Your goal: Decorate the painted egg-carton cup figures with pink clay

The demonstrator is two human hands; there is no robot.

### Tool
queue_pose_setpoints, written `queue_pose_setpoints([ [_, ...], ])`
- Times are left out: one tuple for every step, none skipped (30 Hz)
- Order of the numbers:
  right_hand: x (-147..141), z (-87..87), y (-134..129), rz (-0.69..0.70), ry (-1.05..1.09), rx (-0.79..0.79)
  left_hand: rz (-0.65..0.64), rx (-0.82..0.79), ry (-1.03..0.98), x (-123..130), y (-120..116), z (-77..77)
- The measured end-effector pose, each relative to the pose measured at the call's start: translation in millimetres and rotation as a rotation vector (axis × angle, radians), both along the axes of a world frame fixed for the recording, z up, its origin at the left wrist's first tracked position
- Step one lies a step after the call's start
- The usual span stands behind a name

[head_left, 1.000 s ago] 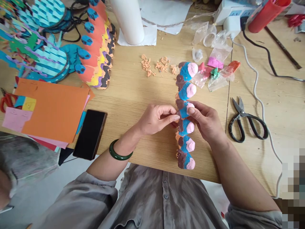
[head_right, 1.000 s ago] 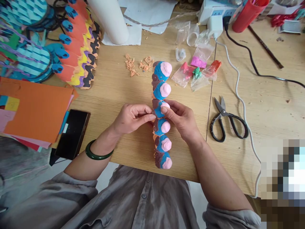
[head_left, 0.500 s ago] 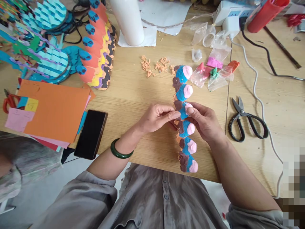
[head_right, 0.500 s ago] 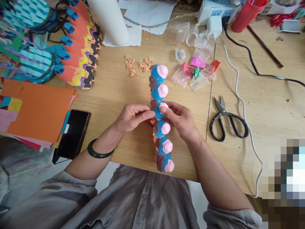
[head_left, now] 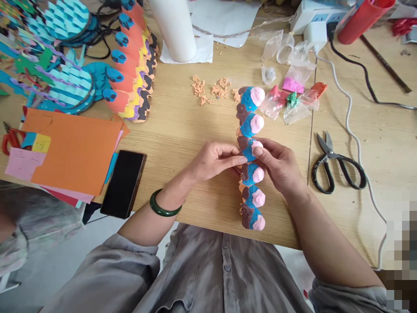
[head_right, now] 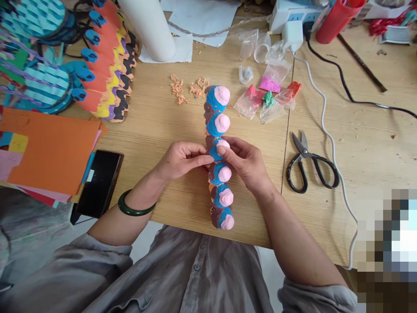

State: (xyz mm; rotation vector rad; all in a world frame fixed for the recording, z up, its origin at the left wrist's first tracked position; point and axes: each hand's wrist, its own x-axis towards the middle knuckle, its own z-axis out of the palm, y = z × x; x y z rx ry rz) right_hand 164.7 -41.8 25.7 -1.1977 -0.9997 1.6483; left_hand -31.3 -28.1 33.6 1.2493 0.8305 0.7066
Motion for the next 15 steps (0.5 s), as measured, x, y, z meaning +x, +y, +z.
queue_pose_setpoints([
  [0.2, -0.2, 0.0, 0.000, -0.002, 0.020, 0.016, 0.060, 0.035, 0.2, -0.7, 0.7],
  [0.6, -0.1, 0.1, 0.003, -0.005, 0.039, 0.034, 0.126, 0.074, 0.2, -1.3, 1.4],
  [1.1, 0.2, 0.2, 0.007, -0.010, 0.055, 0.050, 0.185, 0.109, 0.1, -1.8, 2.1],
  [1.6, 0.8, 0.4, 0.011, -0.015, 0.065, 0.058, 0.224, 0.131, -0.1, -2.0, 2.6],
  [2.1, 1.6, 0.7, 0.014, -0.020, 0.068, 0.055, 0.236, 0.137, -0.3, -2.0, 2.7],
  [2.6, 2.5, 1.0, 0.012, -0.023, 0.067, 0.047, 0.221, 0.125, -0.7, -1.6, 2.5],
  [3.1, 3.4, 1.4, 0.005, -0.025, 0.065, 0.036, 0.187, 0.098, -1.0, -1.1, 1.9],
  [3.4, 4.2, 1.7, -0.002, -0.026, 0.062, 0.026, 0.140, 0.056, -1.2, -0.4, 1.1],
  [3.7, 4.8, 2.0, -0.011, -0.026, 0.061, 0.018, 0.085, 0.005, -1.3, 0.2, 0.1],
  [3.7, 5.1, 2.2, -0.023, -0.024, 0.062, 0.010, 0.025, -0.052, -1.2, 0.9, -0.9],
  [3.6, 5.2, 2.3, -0.035, -0.022, 0.063, -0.004, -0.038, -0.105, -0.9, 1.4, -1.8],
  [3.2, 4.8, 2.5, -0.048, -0.020, 0.063, -0.022, -0.101, -0.150, -0.3, 1.7, -2.7],
  [2.7, 4.2, 2.6, -0.063, -0.019, 0.065, -0.040, -0.159, -0.185, 0.5, 1.9, -3.4],
  [2.0, 3.3, 2.7, -0.078, -0.018, 0.066, -0.052, -0.203, -0.211, 1.4, 1.9, -4.0],
  [1.4, 2.3, 2.9, -0.092, -0.017, 0.068, -0.060, -0.232, -0.229, 2.5, 1.8, -4.5],
])
